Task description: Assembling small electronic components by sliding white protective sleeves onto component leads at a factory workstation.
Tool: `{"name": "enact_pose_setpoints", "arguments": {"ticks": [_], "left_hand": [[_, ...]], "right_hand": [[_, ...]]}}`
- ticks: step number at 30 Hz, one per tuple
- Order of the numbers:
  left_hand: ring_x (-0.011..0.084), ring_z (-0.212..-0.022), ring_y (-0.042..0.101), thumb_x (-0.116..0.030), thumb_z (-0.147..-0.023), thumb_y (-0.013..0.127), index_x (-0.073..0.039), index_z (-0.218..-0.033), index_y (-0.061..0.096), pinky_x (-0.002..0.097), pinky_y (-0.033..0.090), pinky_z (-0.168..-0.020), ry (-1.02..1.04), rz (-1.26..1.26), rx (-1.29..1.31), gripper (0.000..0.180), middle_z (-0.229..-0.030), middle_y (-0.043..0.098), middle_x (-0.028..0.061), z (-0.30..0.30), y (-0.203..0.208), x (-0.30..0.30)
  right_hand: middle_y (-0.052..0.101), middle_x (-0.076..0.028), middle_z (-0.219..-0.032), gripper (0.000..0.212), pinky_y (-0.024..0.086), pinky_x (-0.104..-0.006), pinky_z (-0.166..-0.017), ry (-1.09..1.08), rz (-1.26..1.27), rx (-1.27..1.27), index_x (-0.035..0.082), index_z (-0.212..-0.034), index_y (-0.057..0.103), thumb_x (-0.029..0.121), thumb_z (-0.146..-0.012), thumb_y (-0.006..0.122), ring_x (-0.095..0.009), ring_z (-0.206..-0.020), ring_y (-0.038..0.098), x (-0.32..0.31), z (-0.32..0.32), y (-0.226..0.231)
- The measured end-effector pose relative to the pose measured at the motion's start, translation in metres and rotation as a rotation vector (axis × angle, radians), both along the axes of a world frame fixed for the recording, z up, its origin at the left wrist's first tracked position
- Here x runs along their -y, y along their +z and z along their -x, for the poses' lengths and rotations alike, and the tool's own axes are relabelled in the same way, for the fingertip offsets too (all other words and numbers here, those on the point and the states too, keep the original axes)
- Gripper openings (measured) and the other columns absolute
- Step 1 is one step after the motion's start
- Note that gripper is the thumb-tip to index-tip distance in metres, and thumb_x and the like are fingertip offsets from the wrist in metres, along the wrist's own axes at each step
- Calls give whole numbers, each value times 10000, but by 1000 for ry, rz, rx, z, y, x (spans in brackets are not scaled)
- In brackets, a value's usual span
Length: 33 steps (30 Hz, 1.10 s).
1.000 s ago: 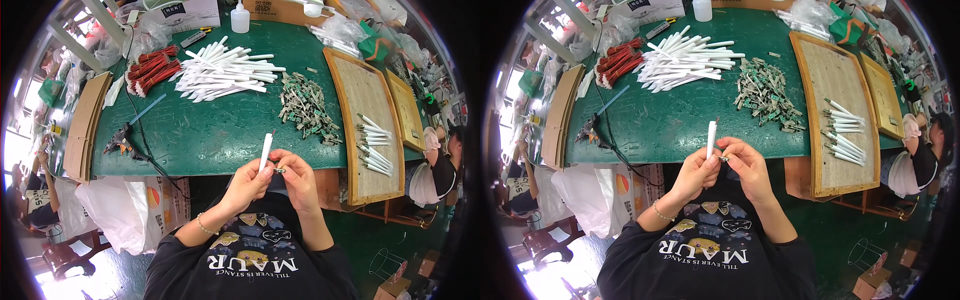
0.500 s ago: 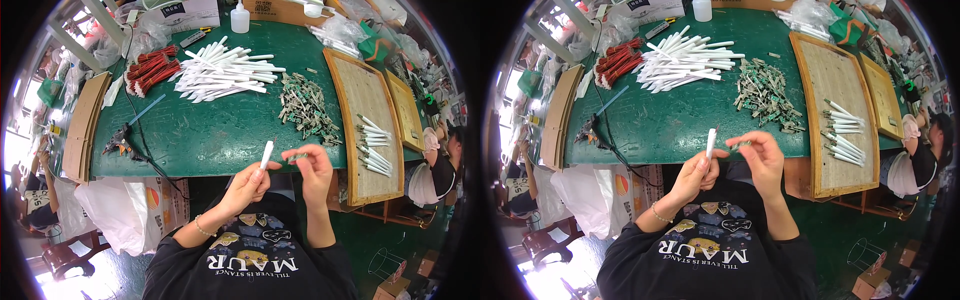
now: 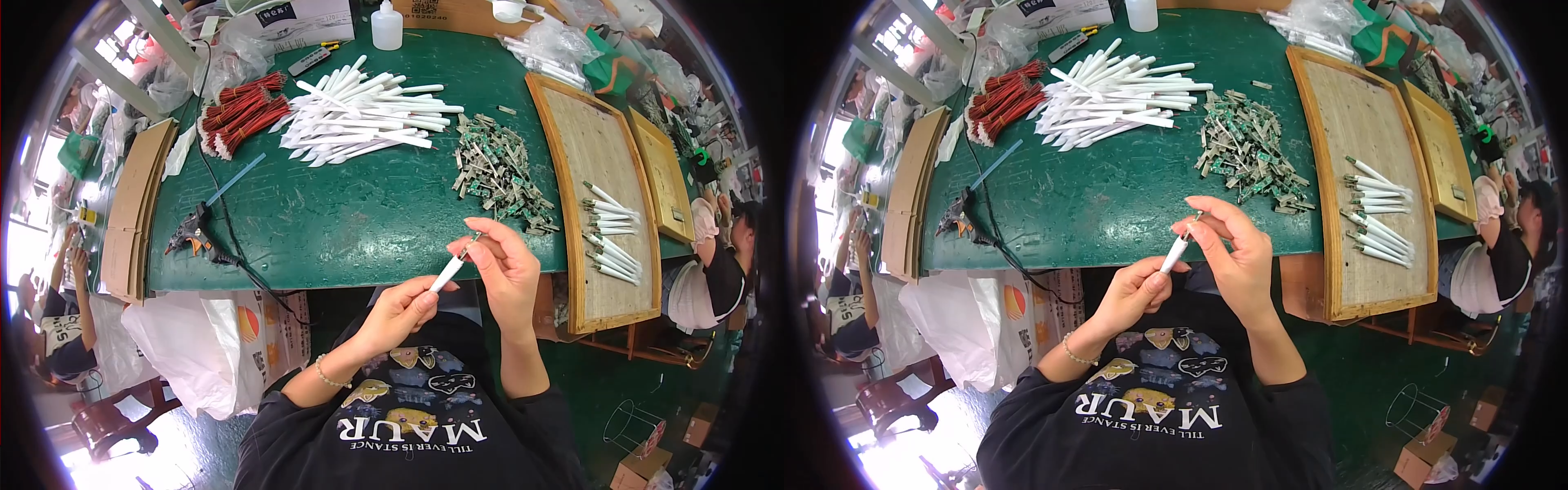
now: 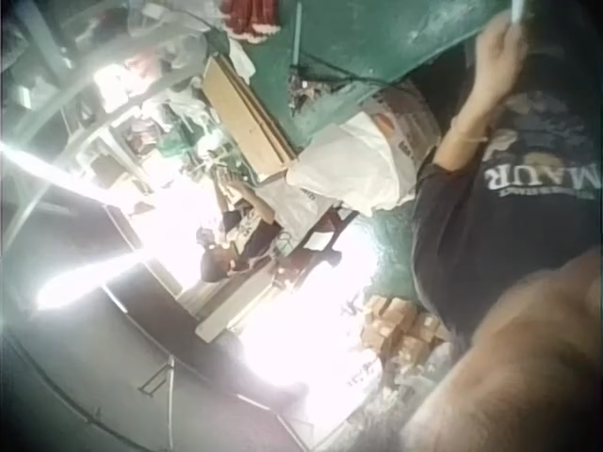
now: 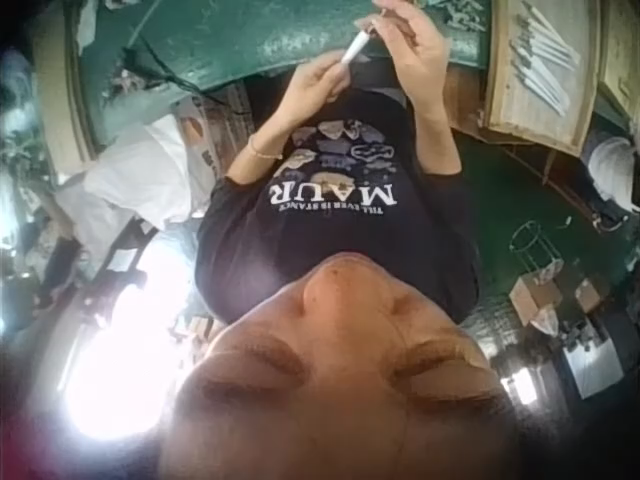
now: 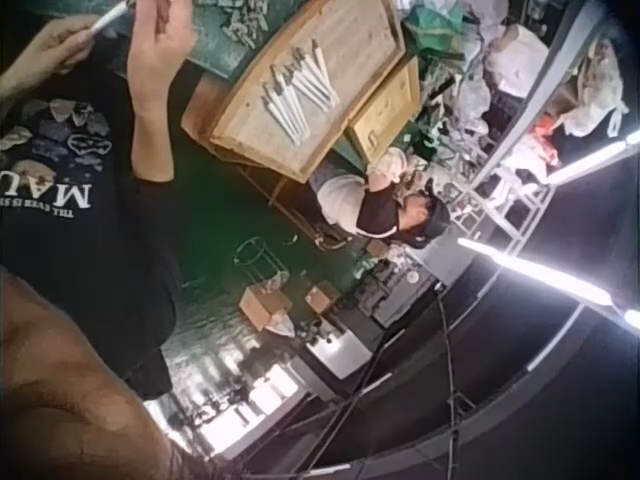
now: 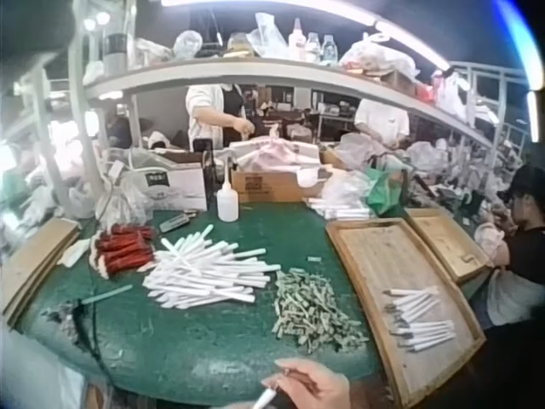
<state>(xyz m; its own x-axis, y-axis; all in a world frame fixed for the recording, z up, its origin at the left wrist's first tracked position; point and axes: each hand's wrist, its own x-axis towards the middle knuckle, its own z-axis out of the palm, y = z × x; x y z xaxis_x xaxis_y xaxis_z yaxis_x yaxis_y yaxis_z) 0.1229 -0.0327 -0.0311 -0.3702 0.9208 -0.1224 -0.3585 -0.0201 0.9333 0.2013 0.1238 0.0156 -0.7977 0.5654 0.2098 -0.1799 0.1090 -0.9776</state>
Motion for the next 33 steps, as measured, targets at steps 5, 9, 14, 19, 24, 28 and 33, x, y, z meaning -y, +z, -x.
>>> {"name": "enact_pose_setpoints", "arguments": {"ticks": [5, 9, 14, 19, 24, 28, 33], "left_hand": [[33, -524, 296, -205, -990, 426, 14, -1180, 528, 186, 247, -457, 0, -11, -54, 307, -607, 359, -52, 1, 1, -2], [33, -525, 299, -208, -989, 429, 15, -1177, 531, 187, 248, -457, -4, -16, -72, 308, -607, 361, -51, 2, 1, -1], [34, -517, 275, -229, -990, 423, 12, -1168, 533, 190, 221, -448, -34, 8, -17, 319, -609, 353, -50, 2, 0, 0], [38, -502, 239, -250, -991, 419, 9, -1153, 529, 200, 189, -435, -98, -13, 136, 325, -609, 333, -49, 4, 1, 1], [40, -493, 221, -267, -988, 425, 8, -1144, 526, 203, 175, -429, -105, -25, 174, 333, -608, 317, -51, 4, 0, 0], [39, -493, 214, -277, -987, 425, 8, -1140, 524, 201, 172, -429, -109, -15, 210, 338, -606, 308, -53, 4, 0, 0], [38, -491, 207, -275, -990, 420, 3, -1130, 522, 202, 168, -426, -112, -12, 244, 328, -604, 304, -53, 3, 0, 0]], "right_hand": [[670, -137, -884, 246, 512, -248, -747, -3, -6, 6, -45, -1136, 552, 42, -906, 547, -142, -822, 634, 0, -2, 3], [668, -143, -883, 242, 514, -253, -754, 13, -51, -15, -54, -1126, 554, 36, -901, 551, -156, -833, 643, -2, -3, 0], [668, -144, -880, 232, 522, -256, -742, 41, -5, -17, -57, -1110, 561, 35, -897, 557, -167, -826, 651, -4, -4, 1], [673, -145, -866, 215, 532, -255, -725, 54, 33, -3, -53, -1092, 573, 36, -896, 557, -170, -810, 658, -5, -3, 4], [679, -146, -861, 197, 531, -241, -699, 60, 57, 16, -46, -1075, 580, 45, -903, 554, -169, -816, 665, -6, -2, 5], [679, -147, -863, 192, 530, -234, -692, 69, 66, 16, -45, -1074, 579, 43, -905, 549, -168, -819, 666, -8, -1, 5], [680, -139, -848, 186, 517, -226, -682, 90, 87, 33, -32, -1076, 575, 38, -908, 540, -147, -804, 657, -9, 0, 9]]}}
